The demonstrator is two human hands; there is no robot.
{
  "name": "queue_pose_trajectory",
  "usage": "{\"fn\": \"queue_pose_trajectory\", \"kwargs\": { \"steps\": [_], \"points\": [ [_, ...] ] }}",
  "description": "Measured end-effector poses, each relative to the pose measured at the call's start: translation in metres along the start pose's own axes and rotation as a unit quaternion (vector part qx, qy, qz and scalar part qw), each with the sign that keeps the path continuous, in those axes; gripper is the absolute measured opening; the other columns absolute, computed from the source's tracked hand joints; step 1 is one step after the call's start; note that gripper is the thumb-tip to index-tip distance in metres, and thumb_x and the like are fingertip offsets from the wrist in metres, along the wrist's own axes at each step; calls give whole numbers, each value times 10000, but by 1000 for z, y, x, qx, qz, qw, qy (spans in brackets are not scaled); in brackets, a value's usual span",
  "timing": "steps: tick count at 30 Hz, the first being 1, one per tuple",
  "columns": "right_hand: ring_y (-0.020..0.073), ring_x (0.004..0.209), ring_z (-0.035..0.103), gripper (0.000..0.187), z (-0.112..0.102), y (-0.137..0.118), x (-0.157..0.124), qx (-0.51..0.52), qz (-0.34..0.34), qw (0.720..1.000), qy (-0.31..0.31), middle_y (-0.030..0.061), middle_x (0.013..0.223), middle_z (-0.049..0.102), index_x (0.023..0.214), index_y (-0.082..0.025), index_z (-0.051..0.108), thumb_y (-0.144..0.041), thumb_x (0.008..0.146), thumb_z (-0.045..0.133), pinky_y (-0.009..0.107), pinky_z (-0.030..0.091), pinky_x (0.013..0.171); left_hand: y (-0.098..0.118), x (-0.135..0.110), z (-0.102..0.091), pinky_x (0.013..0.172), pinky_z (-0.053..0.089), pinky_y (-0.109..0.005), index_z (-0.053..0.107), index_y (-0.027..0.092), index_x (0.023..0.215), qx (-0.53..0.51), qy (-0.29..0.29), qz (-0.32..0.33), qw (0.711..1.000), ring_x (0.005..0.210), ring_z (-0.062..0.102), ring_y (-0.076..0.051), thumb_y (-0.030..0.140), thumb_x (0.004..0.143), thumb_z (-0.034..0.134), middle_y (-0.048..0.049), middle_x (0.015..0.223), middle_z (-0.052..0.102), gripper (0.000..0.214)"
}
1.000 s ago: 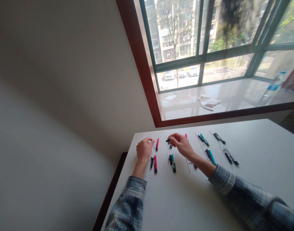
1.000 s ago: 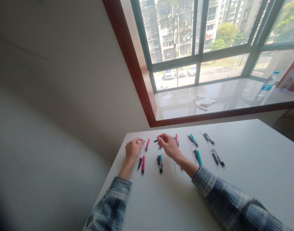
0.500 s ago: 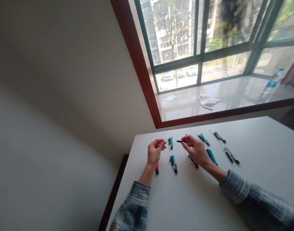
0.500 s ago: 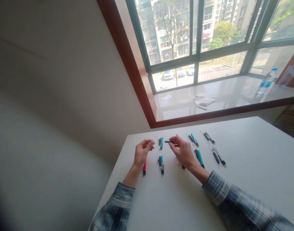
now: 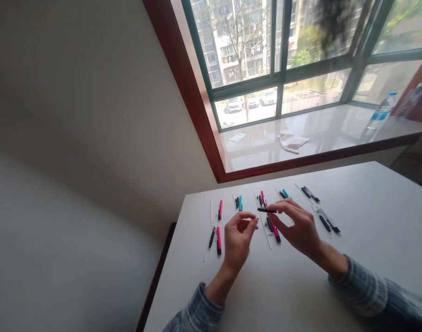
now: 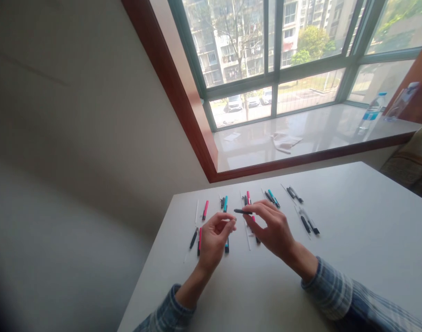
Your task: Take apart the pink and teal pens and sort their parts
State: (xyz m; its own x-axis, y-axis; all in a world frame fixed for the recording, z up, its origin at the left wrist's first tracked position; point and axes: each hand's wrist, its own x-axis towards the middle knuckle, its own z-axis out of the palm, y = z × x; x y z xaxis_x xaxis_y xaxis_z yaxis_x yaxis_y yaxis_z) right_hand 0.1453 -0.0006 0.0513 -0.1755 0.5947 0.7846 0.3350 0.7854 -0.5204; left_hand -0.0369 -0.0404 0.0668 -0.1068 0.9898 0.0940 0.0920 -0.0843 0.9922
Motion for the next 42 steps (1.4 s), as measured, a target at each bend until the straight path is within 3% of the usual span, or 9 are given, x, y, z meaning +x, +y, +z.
{"fn": "queue_pose_trajectory", "kwargs": {
  "steps": [6,12,16,22,36,42],
  "points": [
    [222,862,674,215,1,0,0,-42,-30,999,1,63,930,744,1112,-222,686,-100,935,686,365,576,724,-10,-11,2,781,581,-308,710,170,959,-51,-41,-28,997,775,696,-164,333,875,754,-39,876,729,188],
    [225,902,672,219,5,0,-5,-17,-3,1000,-22,63,970,747,1130,-225,686,-100,953,658,387,578,789,-8,14,-15,807,560,-293,708,172,972,-92,19,-30,995,813,694,-155,262,796,805,-49,942,749,221],
    [213,865,676,183,7,1,-8,12,21,999,-38,51,948,749,1108,-234,692,-130,961,664,370,575,765,-11,24,-22,798,558,-301,718,173,988,-97,23,-33,995,814,683,-157,281,787,811,-55,961,750,246],
    [204,809,688,147,2,3,-15,34,58,997,-37,46,936,754,1086,-242,717,-176,962,671,360,578,754,-11,15,-10,764,553,-287,732,171,968,-81,-8,-36,996,758,672,-148,303,782,820,-34,871,728,244],
    [191,816,694,139,-9,8,-19,63,115,990,-57,45,959,754,1087,-243,735,-214,960,687,332,566,773,-6,13,3,734,531,-249,742,181,948,-73,-37,-36,996,742,660,-126,281,774,829,-32,910,742,219],
    [181,717,670,159,-13,12,-18,54,175,977,-110,28,852,750,962,-229,743,-346,999,643,323,531,692,-4,13,6,734,534,-255,740,179,944,-74,-39,-28,996,744,661,-129,269,769,835,-35,906,748,218]
  ]
}}
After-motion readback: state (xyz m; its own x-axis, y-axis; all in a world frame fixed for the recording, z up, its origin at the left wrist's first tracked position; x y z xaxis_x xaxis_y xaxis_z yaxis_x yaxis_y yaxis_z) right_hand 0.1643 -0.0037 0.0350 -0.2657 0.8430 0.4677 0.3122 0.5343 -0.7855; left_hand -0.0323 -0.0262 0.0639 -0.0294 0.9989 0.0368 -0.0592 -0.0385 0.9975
